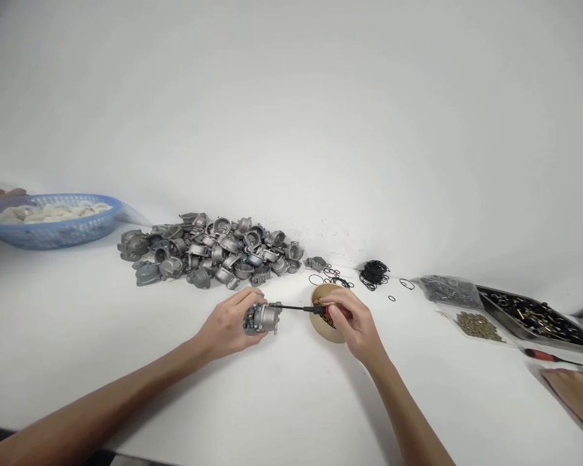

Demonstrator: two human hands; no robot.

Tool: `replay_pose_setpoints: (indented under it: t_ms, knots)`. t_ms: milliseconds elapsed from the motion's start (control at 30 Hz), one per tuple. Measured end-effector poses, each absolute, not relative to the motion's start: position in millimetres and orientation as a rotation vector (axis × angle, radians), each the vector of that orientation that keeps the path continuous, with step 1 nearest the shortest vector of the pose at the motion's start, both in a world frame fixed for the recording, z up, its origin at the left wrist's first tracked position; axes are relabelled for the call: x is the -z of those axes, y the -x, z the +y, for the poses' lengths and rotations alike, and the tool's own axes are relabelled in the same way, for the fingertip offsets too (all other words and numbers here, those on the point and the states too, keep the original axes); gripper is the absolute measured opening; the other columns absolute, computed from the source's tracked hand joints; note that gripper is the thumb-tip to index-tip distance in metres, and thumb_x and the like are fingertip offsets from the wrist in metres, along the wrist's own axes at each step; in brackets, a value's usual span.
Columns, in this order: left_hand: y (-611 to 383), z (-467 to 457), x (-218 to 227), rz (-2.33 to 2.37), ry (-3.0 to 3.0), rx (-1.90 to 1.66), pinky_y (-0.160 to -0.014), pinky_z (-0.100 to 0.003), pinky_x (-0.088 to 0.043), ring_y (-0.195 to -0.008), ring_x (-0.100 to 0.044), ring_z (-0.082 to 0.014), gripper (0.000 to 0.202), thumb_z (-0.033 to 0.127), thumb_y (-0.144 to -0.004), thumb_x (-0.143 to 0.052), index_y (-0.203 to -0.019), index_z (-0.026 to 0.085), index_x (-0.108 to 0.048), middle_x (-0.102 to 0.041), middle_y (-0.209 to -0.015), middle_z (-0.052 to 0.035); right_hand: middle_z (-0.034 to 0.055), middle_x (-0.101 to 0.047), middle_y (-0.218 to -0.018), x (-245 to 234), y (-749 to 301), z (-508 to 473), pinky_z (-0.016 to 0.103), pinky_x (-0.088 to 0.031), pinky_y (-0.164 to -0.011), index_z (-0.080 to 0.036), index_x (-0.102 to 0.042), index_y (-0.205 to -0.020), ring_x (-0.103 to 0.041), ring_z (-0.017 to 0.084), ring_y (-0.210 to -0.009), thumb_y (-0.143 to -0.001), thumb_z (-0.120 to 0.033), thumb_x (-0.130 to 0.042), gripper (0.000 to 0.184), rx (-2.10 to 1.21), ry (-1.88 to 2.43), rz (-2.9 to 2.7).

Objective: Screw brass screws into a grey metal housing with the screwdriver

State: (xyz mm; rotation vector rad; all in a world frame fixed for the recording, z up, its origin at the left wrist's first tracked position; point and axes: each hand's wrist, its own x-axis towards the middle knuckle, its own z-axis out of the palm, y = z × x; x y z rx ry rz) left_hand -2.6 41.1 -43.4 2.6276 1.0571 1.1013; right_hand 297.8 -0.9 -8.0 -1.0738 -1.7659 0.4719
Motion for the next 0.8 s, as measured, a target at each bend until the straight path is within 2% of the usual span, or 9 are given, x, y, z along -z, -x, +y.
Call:
replay_pose_setpoints:
  t_ms: [67,100,233,267,400,533,600,700,800]
  knots:
    - [3.3,42.0,44.1,1.058,-2.629,-1.122,-0.078,-0.031,-0.052,-0.096,-0.064,-0.0222,0.046,0.026,-0.074,-0.074,-0.115,0.025,-0.052,-0.061,-0.118,-0.0047,0.0115,-0.064,-0.105,8.4,-298.5,-0.8,0.032,-0.051,-0.062,-0.022,-0.068,-0.111,-0.062,0.023,-0.083,-0.092,-0.041,-0.062,0.028,-0.501,1.02,-1.782]
    - [3.6,42.3,44.3,1.056,-2.632,-1.13,-0.079,-0.031,-0.053,-0.097,-0.064,-0.0226,0.047,0.026,-0.074,-0.075,-0.115,0.025,-0.052,-0.061,-0.119,-0.005,0.0108,-0.064,-0.103,9.1,-298.7,-0.6,0.031,-0.051,-0.061,-0.022,-0.067,-0.113,-0.062,0.021,-0.08,-0.091,-0.041,-0.063,0.029,-0.527,1.035,-1.761]
    - [4.0,42.2,44.1,1.022,-2.664,-1.165,-0.085,-0.033,-0.053,-0.102,-0.064,-0.024,0.046,0.023,-0.074,-0.074,-0.115,0.024,-0.053,-0.06,-0.123,-0.0065,0.0026,-0.059,-0.069,13.9,-297.8,1.5,0.027,-0.042,-0.046,-0.02,-0.068,-0.102,-0.047,0.013,-0.049,-0.097,-0.044,-0.053,0.029,-0.61,1.172,-1.636]
    - [4.0,41.8,43.7,1.016,-2.667,-1.178,-0.086,-0.033,-0.053,-0.104,-0.063,-0.0242,0.046,0.023,-0.074,-0.073,-0.116,0.024,-0.053,-0.059,-0.123,-0.0067,0.0034,-0.06,-0.07,14.6,-297.4,1.9,0.028,-0.043,-0.047,-0.019,-0.069,-0.102,-0.048,0.014,-0.05,-0.097,-0.045,-0.052,0.031,-0.616,1.171,-1.643]
    - [4.1,40.7,40.9,0.997,-2.681,-1.225,-0.087,-0.034,-0.052,-0.107,-0.062,-0.025,0.046,0.022,-0.075,-0.072,-0.117,0.023,-0.053,-0.059,-0.124,-0.0081,0.0092,-0.066,-0.1,14.6,-296.4,2.1,0.028,-0.049,-0.054,-0.022,-0.067,-0.115,-0.059,0.017,-0.067,-0.089,-0.044,-0.066,0.034,-0.589,1.089,-1.684]
    - [4.8,41.2,39.6,0.987,-2.709,-1.24,-0.089,-0.035,-0.052,-0.109,-0.06,-0.0253,0.045,0.02,-0.075,-0.071,-0.117,0.022,-0.054,-0.059,-0.124,-0.0084,0.0005,-0.055,-0.064,16.1,-295.1,3.8,0.027,-0.041,-0.045,-0.021,-0.068,-0.104,-0.046,0.013,-0.049,-0.095,-0.046,-0.056,0.029,-0.635,1.126,-1.608]
    - [5.3,41.9,39.6,0.986,-2.717,-1.245,-0.089,-0.035,-0.051,-0.109,-0.06,-0.0256,0.045,0.019,-0.075,-0.071,-0.117,0.022,-0.054,-0.059,-0.125,-0.0087,0.0042,-0.06,-0.073,17.2,-294.7,4.7,0.027,-0.042,-0.044,-0.02,-0.07,-0.102,-0.048,0.013,-0.05,-0.094,-0.048,-0.056,0.032,-0.62,1.112,-1.621]
    - [6.0,43.0,39.3,0.993,-2.716,-1.252,-0.088,-0.036,-0.051,-0.109,-0.06,-0.0263,0.045,0.019,-0.076,-0.07,-0.117,0.022,-0.054,-0.059,-0.124,-0.0093,0.0114,-0.066,-0.102,17.3,-294.4,4.1,0.028,-0.049,-0.05,-0.021,-0.069,-0.111,-0.058,0.017,-0.064,-0.087,-0.048,-0.067,0.036,-0.598,1.076,-1.641]
    - [7.2,44.2,38.8,1.004,-2.716,-1.251,-0.087,-0.037,-0.051,-0.108,-0.06,-0.0273,0.045,0.02,-0.076,-0.07,-0.118,0.022,-0.054,-0.059,-0.125,-0.0097,0.0066,-0.064,-0.08,16.7,-292.6,2.0,0.027,-0.045,-0.043,-0.021,-0.068,-0.116,-0.053,0.015,-0.053,-0.091,-0.048,-0.062,0.038,-0.741,1.131,-1.612]
